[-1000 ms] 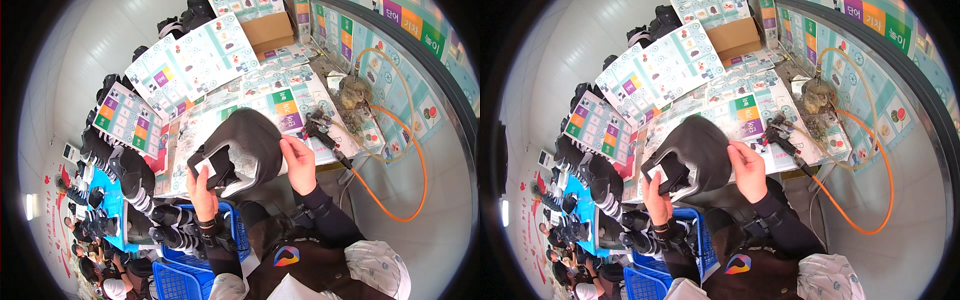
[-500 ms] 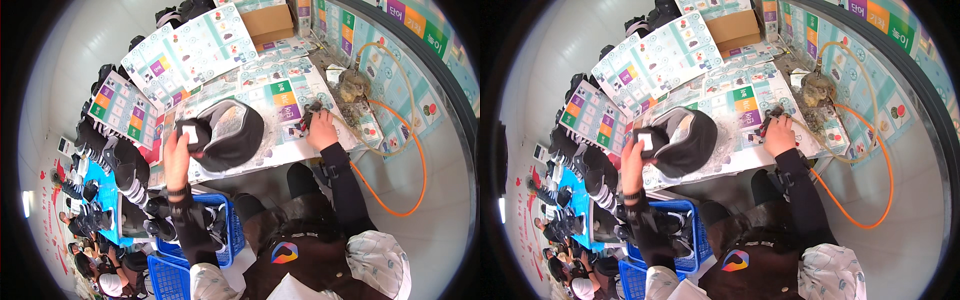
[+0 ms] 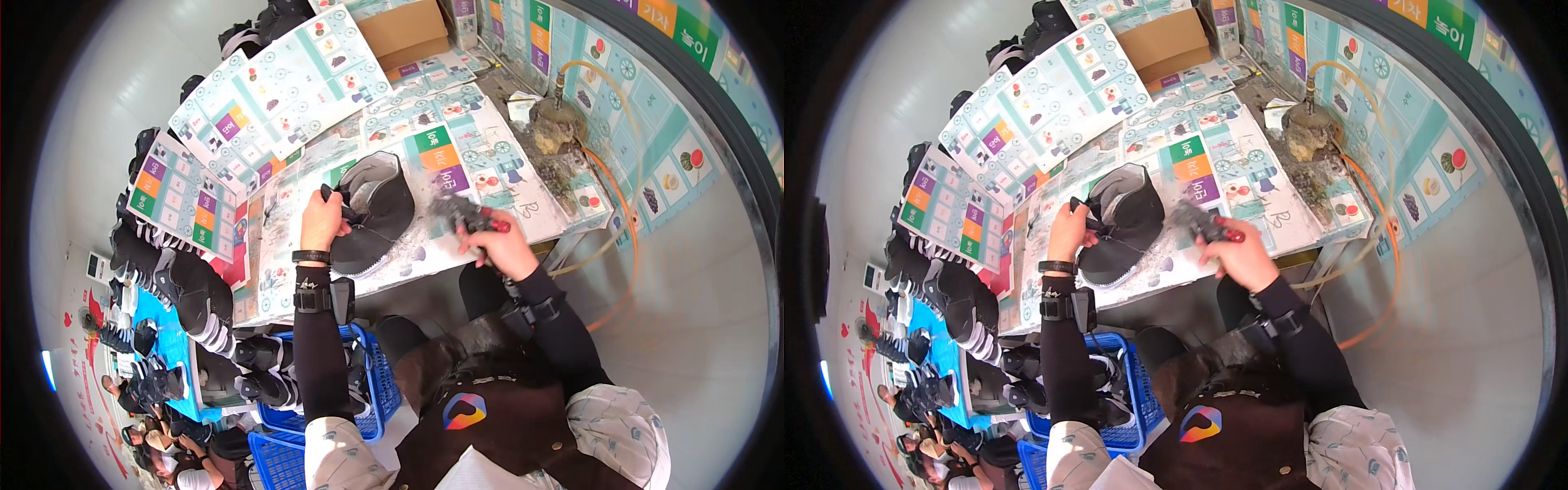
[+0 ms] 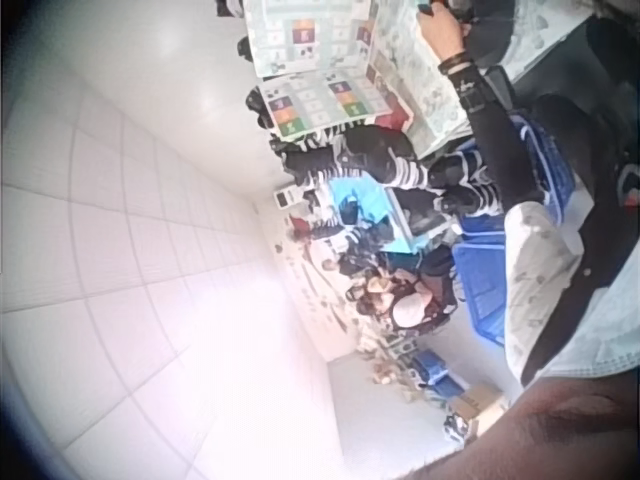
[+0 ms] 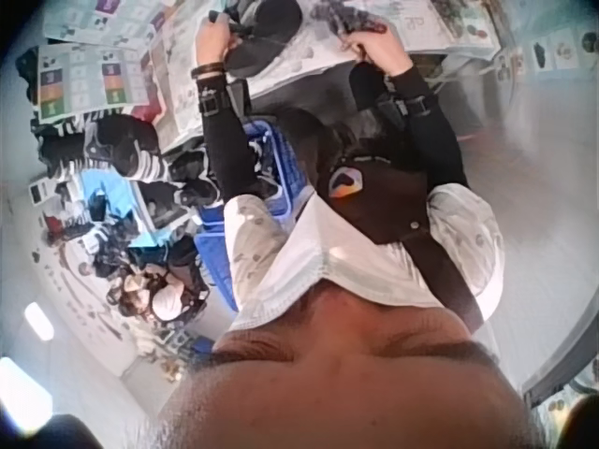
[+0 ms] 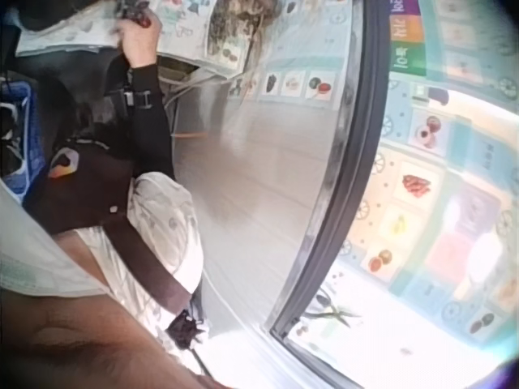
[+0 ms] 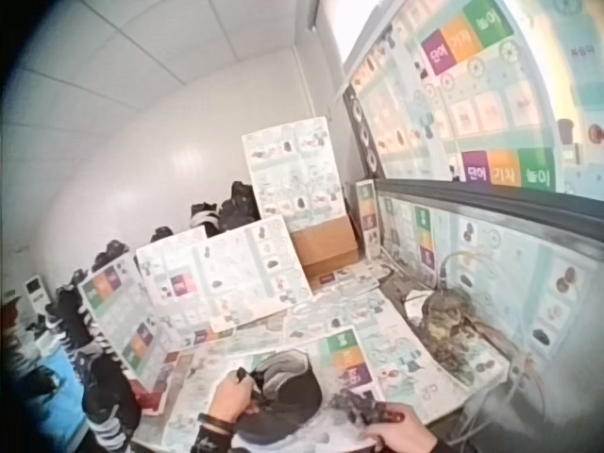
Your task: Process shoe uppers using a hand tool at a manufacturing workstation.
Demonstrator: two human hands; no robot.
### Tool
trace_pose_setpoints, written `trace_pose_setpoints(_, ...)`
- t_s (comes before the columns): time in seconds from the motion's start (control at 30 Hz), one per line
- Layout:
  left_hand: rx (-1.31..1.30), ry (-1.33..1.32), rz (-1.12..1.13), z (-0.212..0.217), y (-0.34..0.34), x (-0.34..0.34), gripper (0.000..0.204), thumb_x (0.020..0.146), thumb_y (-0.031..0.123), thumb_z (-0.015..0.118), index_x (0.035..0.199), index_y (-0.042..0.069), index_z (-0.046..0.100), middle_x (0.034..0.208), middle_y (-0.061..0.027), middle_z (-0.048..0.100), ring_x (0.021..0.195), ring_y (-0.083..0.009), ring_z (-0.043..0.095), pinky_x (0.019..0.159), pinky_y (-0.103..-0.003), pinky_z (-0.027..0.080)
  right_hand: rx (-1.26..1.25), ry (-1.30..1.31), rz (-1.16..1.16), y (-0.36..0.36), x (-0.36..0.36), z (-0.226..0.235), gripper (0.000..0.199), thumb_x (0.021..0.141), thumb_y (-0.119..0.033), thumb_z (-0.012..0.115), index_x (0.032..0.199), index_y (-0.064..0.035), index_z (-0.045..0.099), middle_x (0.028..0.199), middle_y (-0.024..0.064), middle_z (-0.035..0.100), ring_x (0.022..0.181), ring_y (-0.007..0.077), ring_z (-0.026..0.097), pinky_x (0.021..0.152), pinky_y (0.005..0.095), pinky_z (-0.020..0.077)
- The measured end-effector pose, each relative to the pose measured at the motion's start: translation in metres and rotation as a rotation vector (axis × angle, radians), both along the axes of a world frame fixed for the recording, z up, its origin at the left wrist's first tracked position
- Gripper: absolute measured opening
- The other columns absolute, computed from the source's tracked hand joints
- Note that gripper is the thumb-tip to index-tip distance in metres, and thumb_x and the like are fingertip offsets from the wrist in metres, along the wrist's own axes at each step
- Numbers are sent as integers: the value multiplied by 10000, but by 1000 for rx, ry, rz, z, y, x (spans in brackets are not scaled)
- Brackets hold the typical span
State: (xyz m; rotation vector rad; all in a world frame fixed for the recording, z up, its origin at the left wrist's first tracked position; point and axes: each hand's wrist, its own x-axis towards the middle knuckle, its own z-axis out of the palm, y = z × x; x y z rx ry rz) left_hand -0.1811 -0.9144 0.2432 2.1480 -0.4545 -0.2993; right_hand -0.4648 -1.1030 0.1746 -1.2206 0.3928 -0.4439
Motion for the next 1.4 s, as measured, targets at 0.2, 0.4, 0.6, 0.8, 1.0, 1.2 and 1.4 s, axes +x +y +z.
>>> trace_pose_setpoints(0.2,-51,61,-30,3,7,-2,292,989,222,576,1121,-38,565,759,-135,687,508,-197,661,467,-308,521,-62,-100,93,26,-8,13,130,833,25,651,959,49,670,817,43,677,657,115,610,614,276,483)
trace_pose_setpoints(0.4,-64,57,-54,3,9,-5,266,1000,215,583,1117,-22,550,795,-140,699,517,-194,666,460,-298,522,-73,-68,-39,22,-8,-5,93,836,27,633,923,41,659,777,48,661,645,117,606,612,277,468)
trace_pose_setpoints(0.6,-25,33,-51,5,9,-4,259,997,196,585,1121,-29,551,810,-143,703,531,-204,678,480,-309,544,-197,-21,29,24,-7,-20,110,809,20,650,917,39,666,726,51,650,615,121,604,596,287,466)
trace_pose_setpoints(0.8,-16,7,-91,21,9,-15,266,972,144,556,1093,-93,558,776,-175,700,560,-247,726,518,-346,584,-356,34,83,18,-21,-19,209,813,18,664,1021,28,684,841,55,725,656,127,635,613,286,499)
trace_pose_setpoints(1.0,238,-238,-242,84,1,13,328,965,142,521,1227,-44,588,919,-208,733,603,-275,739,503,-361,596,-197,-66,-99,11,-48,0,263,863,19,638,1124,18,667,946,18,742,657,71,594,590,253,499)
trace_pose_setpoints(1.2,585,-559,-509,63,-26,57,402,934,205,554,1296,65,657,998,-234,757,745,-331,768,683,-400,638,-460,-93,-17,31,-48,-5,165,850,-26,690,1002,7,636,785,97,671,719,184,662,698,328,507)
trace_pose_setpoints(1.4,568,-388,-456,57,-36,44,415,930,191,554,1317,72,650,1005,-237,756,722,-323,767,681,-399,640,-518,-84,-36,36,-47,-14,146,851,-57,692,969,2,629,769,158,667,714,345,680,672,363,505)
